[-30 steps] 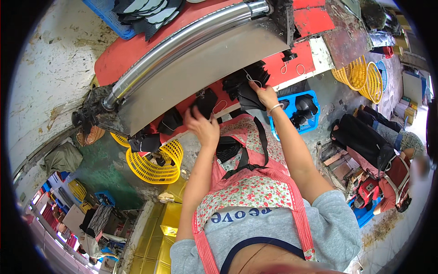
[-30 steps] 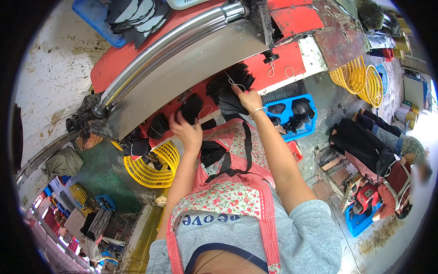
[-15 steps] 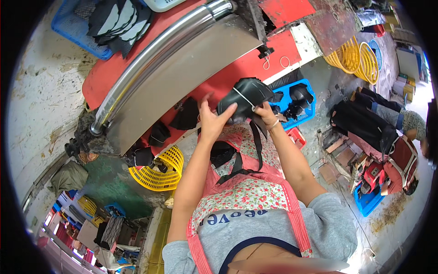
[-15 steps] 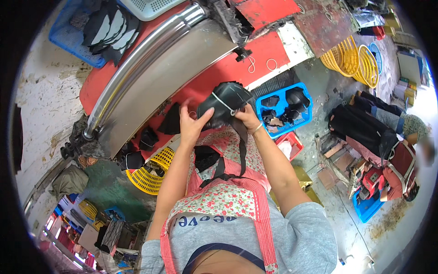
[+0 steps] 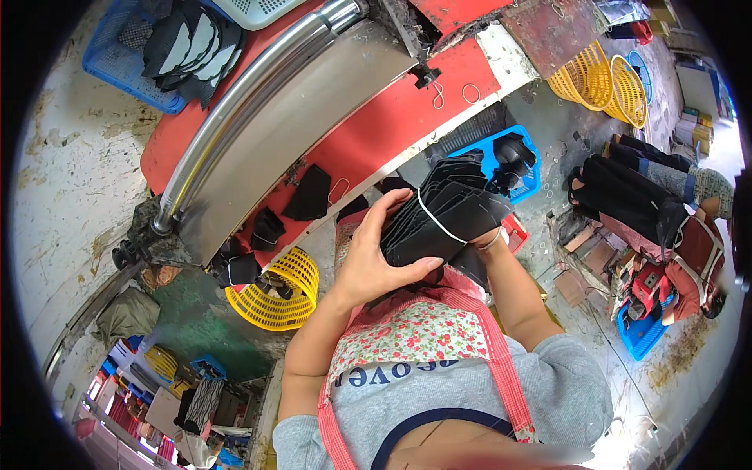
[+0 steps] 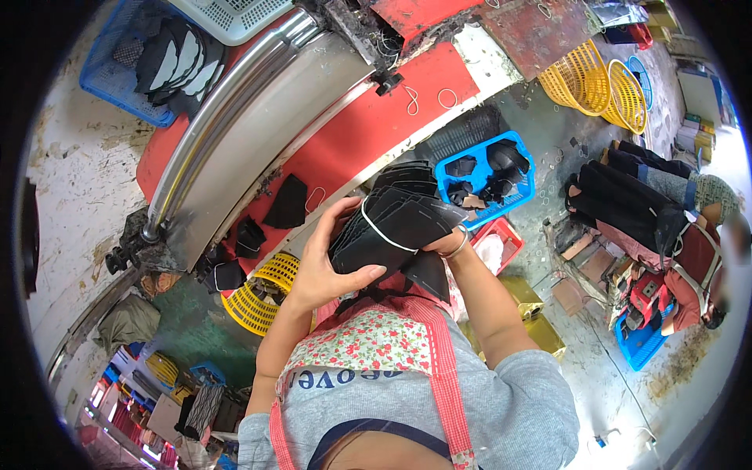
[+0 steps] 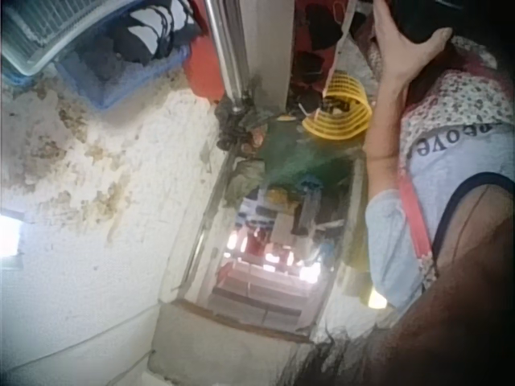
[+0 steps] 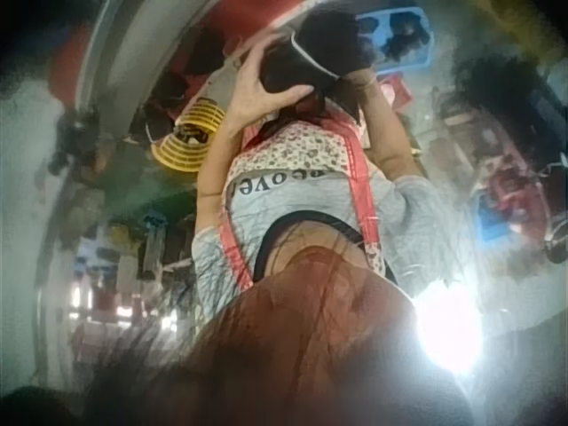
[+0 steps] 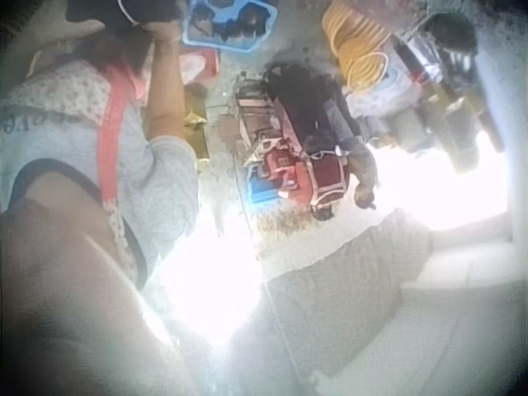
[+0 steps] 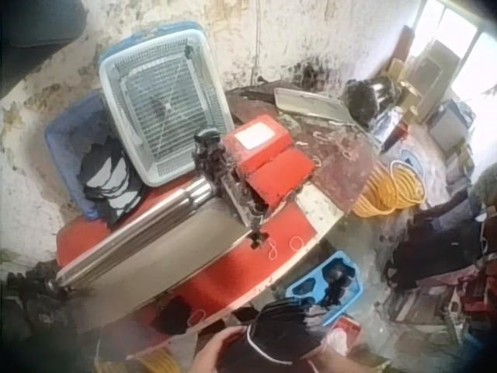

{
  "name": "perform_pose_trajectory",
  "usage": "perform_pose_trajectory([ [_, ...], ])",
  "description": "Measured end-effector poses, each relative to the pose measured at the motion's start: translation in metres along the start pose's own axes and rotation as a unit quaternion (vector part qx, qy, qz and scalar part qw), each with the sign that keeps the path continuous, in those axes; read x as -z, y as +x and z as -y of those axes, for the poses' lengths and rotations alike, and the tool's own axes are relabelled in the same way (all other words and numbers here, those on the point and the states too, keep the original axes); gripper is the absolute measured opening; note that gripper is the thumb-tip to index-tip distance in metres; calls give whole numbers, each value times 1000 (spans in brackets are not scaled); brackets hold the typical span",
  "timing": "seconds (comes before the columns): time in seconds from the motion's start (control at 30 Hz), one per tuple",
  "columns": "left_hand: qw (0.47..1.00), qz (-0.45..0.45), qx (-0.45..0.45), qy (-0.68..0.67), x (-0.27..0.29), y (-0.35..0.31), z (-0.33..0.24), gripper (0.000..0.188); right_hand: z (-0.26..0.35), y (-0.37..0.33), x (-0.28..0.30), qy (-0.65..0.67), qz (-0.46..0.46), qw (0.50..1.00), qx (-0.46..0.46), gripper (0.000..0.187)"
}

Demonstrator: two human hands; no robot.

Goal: Applying adhesive to various shoe upper components using a roller machine and organizing them into baskets.

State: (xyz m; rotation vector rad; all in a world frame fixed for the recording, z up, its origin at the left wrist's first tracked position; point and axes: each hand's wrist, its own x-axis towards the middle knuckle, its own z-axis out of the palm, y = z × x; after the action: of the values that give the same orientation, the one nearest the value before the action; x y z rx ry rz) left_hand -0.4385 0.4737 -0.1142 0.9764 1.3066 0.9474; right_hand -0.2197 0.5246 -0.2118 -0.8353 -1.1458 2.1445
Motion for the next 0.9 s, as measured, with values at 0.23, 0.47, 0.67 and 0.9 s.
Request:
perform_pose_trajectory([
  [0.23, 1000, -13, 9, 16, 3, -19, -8, 86, -12, 0, 0, -69, 53, 990, 110, 50],
  [0.47, 967, -186, 91, -148, 2, -50, 68, 67, -52, 30, 14, 56, -57, 993, -91, 41],
  [0.67, 793, -562, 198, -129, 58, -135, 202, 58, -64, 122, 65, -68, -294, 945, -123, 20],
  [0.9, 572, -758, 170, -264, 183, -169, 226, 50, -28, 162, 19, -126, -352, 893, -249, 44],
])
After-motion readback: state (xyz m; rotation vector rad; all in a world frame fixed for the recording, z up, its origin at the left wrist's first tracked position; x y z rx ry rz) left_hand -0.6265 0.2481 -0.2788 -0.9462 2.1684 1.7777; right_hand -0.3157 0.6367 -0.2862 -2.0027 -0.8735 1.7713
